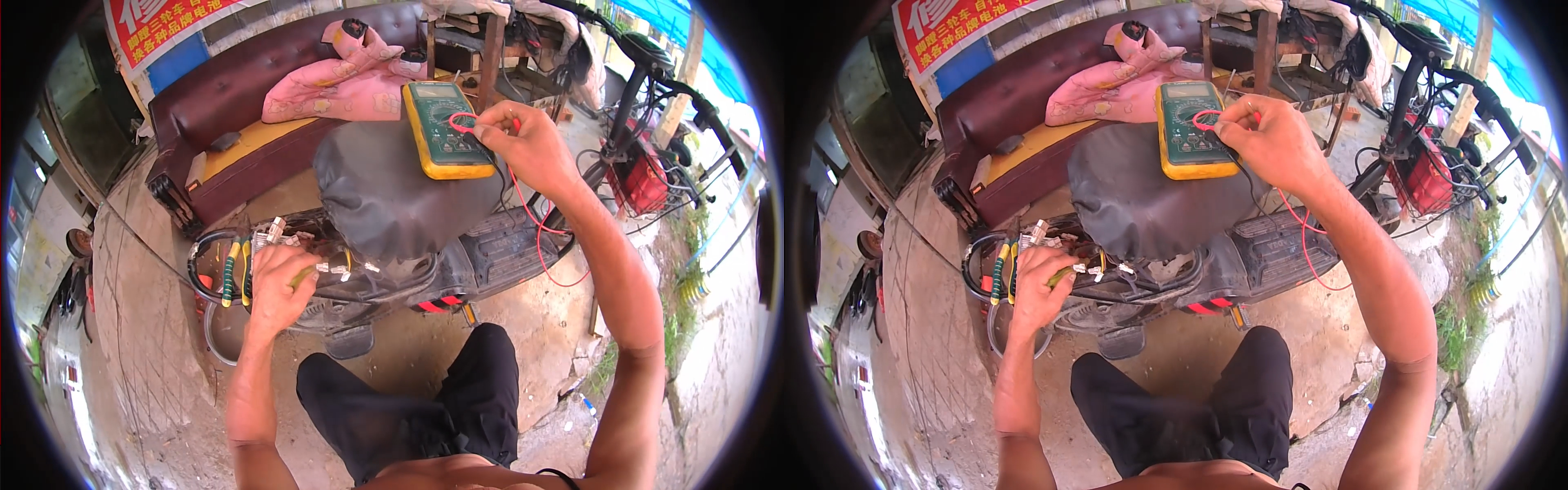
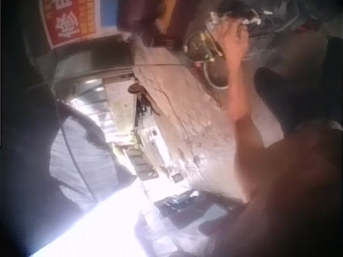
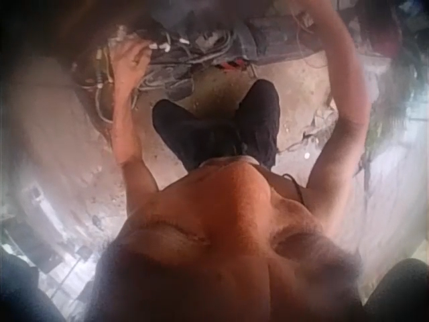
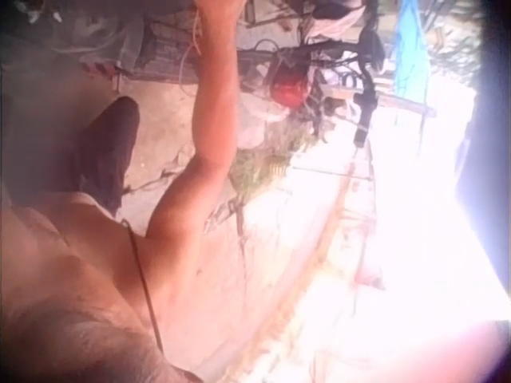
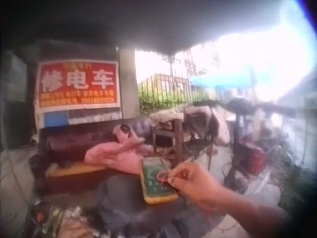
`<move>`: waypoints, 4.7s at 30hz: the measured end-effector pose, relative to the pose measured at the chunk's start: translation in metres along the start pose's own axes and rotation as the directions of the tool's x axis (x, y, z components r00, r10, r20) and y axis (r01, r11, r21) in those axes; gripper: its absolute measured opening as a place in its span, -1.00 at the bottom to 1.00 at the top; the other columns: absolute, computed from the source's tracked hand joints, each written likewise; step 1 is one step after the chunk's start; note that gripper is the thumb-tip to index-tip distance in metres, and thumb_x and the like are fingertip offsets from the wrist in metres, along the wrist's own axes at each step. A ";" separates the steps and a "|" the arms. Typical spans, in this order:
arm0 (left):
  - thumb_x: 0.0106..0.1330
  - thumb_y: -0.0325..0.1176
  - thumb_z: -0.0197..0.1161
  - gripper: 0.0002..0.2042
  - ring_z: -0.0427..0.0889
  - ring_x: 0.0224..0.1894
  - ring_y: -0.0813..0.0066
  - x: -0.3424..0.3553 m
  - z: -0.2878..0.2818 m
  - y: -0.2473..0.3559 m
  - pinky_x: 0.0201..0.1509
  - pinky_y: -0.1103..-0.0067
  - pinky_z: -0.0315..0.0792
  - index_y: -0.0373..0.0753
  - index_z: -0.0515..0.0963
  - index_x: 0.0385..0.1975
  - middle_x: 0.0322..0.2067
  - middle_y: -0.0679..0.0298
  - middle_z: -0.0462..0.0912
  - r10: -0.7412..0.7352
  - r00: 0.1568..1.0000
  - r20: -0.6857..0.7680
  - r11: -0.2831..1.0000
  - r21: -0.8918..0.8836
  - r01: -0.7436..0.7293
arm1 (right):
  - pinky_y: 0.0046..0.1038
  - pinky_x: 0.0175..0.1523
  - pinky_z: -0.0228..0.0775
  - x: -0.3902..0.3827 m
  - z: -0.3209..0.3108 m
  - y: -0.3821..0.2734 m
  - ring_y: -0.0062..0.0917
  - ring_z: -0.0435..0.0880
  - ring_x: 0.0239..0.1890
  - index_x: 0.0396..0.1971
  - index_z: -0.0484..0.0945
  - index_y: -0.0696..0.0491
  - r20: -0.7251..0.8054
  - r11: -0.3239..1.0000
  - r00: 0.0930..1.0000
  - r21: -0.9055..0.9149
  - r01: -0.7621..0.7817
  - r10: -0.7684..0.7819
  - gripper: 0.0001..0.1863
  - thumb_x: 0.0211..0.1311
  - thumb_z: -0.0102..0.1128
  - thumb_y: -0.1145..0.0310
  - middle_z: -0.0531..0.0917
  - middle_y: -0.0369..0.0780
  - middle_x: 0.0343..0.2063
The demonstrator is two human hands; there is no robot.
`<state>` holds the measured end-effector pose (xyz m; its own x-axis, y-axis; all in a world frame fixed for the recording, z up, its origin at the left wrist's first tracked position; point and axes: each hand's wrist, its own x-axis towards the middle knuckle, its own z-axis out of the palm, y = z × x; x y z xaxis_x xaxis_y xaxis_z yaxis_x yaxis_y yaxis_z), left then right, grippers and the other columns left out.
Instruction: The person tests the handlebar wiring of an electric scooter with multimeter probes. The person then removes the seat, disconnects wire connectors, and probes the wiring harness near the controller.
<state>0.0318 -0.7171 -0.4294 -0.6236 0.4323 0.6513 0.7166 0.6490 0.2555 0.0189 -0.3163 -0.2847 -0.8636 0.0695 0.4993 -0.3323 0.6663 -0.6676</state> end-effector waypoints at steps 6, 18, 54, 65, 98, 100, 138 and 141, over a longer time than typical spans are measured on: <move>0.11 -0.46 0.41 -0.77 0.58 -0.07 0.15 0.000 0.001 -0.001 0.16 0.30 0.34 -0.19 0.73 -0.20 -0.22 0.22 0.67 -0.011 1.000 -0.003 1.000 -0.023 0.011 | -0.34 -0.04 0.57 0.012 -0.005 -0.010 -0.38 0.77 -0.24 -0.14 0.72 0.19 0.033 0.992 0.999 -0.126 0.009 -0.005 -0.41 0.18 0.42 -0.11 0.75 -0.15 -0.40; 0.13 -0.43 0.42 -0.71 0.60 0.02 0.15 0.004 -0.008 0.004 0.25 0.29 0.33 -0.20 0.72 -0.12 -0.17 0.20 0.68 -0.037 0.998 0.043 0.998 -0.053 0.039 | -0.11 0.26 0.48 0.005 0.014 -0.027 0.00 0.63 0.16 0.43 0.33 0.06 0.108 0.926 0.989 -0.353 0.133 -0.101 0.17 -0.13 0.53 -0.33 0.55 0.12 0.09; 0.34 -0.32 0.41 -0.57 0.67 -0.01 0.44 0.263 0.050 0.090 0.10 0.50 0.55 -0.30 0.52 0.15 -0.03 0.15 0.68 -0.330 0.881 -0.339 0.558 -0.823 -0.108 | -0.29 -0.21 0.49 -0.008 0.007 -0.035 -0.33 0.66 -0.37 -0.45 0.69 0.09 -0.135 0.940 0.948 -0.225 0.256 -0.290 -0.70 0.20 0.48 0.14 0.61 -0.18 -0.43; 0.44 -0.34 0.34 -0.59 0.65 -0.02 0.48 0.258 0.051 0.084 0.09 0.51 0.57 -0.32 0.46 0.21 -0.03 0.18 0.68 -0.048 0.822 -0.568 0.699 -0.607 -0.379 | -0.37 -0.42 0.41 -0.009 0.026 -0.049 -0.53 0.62 -0.61 -0.48 0.71 0.13 -0.202 0.997 0.979 -0.062 -0.047 0.034 -0.59 0.22 0.48 0.03 0.69 -0.25 -0.66; 0.48 -0.23 0.31 -0.57 0.61 0.03 0.49 0.265 0.060 0.071 0.15 0.51 0.52 -0.32 0.44 0.21 -0.01 0.17 0.65 -0.056 0.891 -0.451 0.689 -0.663 -0.292 | -0.29 -0.28 0.52 0.016 0.012 -0.033 -0.32 0.65 -0.44 -0.27 0.56 0.11 0.047 0.782 0.835 -0.326 0.531 -0.548 -0.79 0.15 0.41 0.44 0.60 -0.16 -0.44; 0.47 -0.23 0.31 -0.57 0.61 0.04 0.49 0.266 0.060 0.071 0.15 0.50 0.51 -0.32 0.44 0.21 -0.01 0.17 0.65 -0.062 0.894 -0.443 0.696 -0.662 -0.279 | -0.28 -0.30 0.51 0.019 0.011 -0.033 -0.31 0.64 -0.45 -0.28 0.55 0.11 0.069 0.777 0.825 -0.300 0.554 -0.561 -0.79 0.14 0.41 0.46 0.59 -0.17 -0.45; 0.28 -0.10 0.40 -0.52 0.64 0.12 0.13 0.271 0.083 0.037 0.24 0.38 0.46 -0.36 0.65 0.04 0.09 -0.03 0.65 -0.318 0.931 -0.178 0.865 -0.457 0.208 | -0.62 -0.55 0.00 -0.224 -0.147 0.126 -0.82 0.26 -0.66 -0.21 0.67 0.11 -0.345 0.807 0.761 0.454 -0.378 0.550 -0.86 0.42 0.28 0.35 0.43 -0.50 -0.63; 0.30 -0.12 0.39 -0.55 0.60 0.13 0.18 0.268 0.078 0.041 0.25 0.40 0.45 -0.33 0.65 0.04 0.12 0.02 0.58 -0.318 0.934 -0.160 0.862 -0.460 0.215 | -0.64 -0.60 -0.02 -0.216 -0.193 0.137 -0.80 0.22 -0.70 -0.22 0.62 0.10 -0.448 0.781 0.681 0.543 -0.308 0.580 -0.86 0.41 0.25 0.34 0.39 -0.49 -0.64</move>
<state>-0.1310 -0.5257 -0.3003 -0.7607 0.0974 0.6417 0.6273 0.3643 0.6883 0.2328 -0.0962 -0.3774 -0.6105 0.7663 0.2004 -0.1996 0.0961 -0.9752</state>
